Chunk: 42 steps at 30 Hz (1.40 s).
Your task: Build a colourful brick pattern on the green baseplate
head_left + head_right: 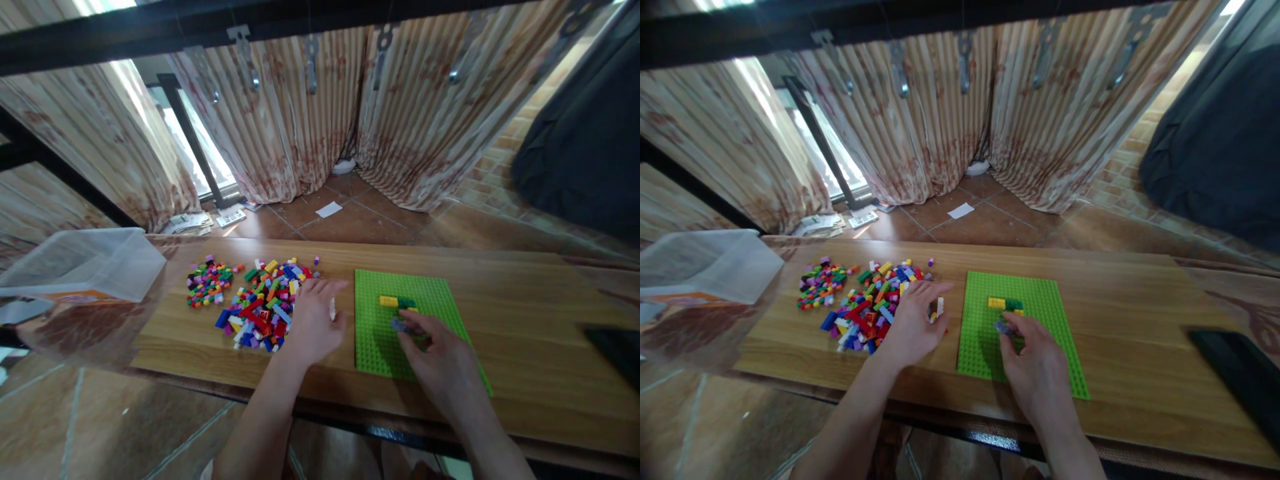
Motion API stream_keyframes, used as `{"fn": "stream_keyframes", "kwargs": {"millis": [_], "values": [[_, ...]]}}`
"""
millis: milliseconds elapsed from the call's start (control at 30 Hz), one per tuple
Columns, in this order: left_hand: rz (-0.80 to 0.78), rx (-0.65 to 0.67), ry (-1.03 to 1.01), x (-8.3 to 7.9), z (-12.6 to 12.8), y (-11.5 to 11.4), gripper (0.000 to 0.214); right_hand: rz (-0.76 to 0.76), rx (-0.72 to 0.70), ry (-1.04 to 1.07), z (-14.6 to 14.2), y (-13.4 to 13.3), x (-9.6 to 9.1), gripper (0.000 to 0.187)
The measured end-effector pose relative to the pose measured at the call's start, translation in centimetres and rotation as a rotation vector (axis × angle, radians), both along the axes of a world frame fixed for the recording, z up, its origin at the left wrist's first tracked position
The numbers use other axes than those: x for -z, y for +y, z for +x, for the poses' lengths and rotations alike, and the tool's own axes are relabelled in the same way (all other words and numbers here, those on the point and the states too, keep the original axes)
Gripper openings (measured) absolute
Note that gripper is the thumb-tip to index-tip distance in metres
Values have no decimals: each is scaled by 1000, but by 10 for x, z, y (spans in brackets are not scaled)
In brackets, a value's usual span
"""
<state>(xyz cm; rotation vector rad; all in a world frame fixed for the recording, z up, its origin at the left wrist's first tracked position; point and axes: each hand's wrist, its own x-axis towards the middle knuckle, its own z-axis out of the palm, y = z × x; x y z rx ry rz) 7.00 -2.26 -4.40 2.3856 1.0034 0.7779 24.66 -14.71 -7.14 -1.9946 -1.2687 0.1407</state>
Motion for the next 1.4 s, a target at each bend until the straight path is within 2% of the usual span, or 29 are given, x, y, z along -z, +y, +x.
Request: {"fn": "stream_keyframes", "kwargs": {"millis": [200, 433, 567, 733, 833, 967, 1133, 1233, 1400], "values": [[28, -4, 195, 1, -13, 5, 48, 43, -2, 11, -2, 3, -1, 26], [58, -16, 233, 3, -11, 8, 37, 83, 45, 132, 0, 3, -5, 27], [67, 19, 204, 2, -9, 10, 34, 155, 173, 489, -1, 5, -16, 33], [15, 61, -17, -1, 2, 6, 35, 407, 228, 1095, 9, 3, -29, 36], [-79, 72, -184, 1, 14, -3, 32, 480, 240, 1367, 18, -1, -34, 26], [-287, 66, -384, 10, 35, -19, 25, 542, 260, 1555, 29, -6, -36, 16], [-402, 40, -491, 20, 57, -34, 21, 517, 175, 1550, 35, -8, -35, 21], [-427, 16, -521, 21, 66, -36, 18, 452, 222, 1495, 32, -7, -33, 23], [-387, -12, -532, 21, 75, -35, 9, 311, 253, 1117, 19, -1, -29, 31]]}}
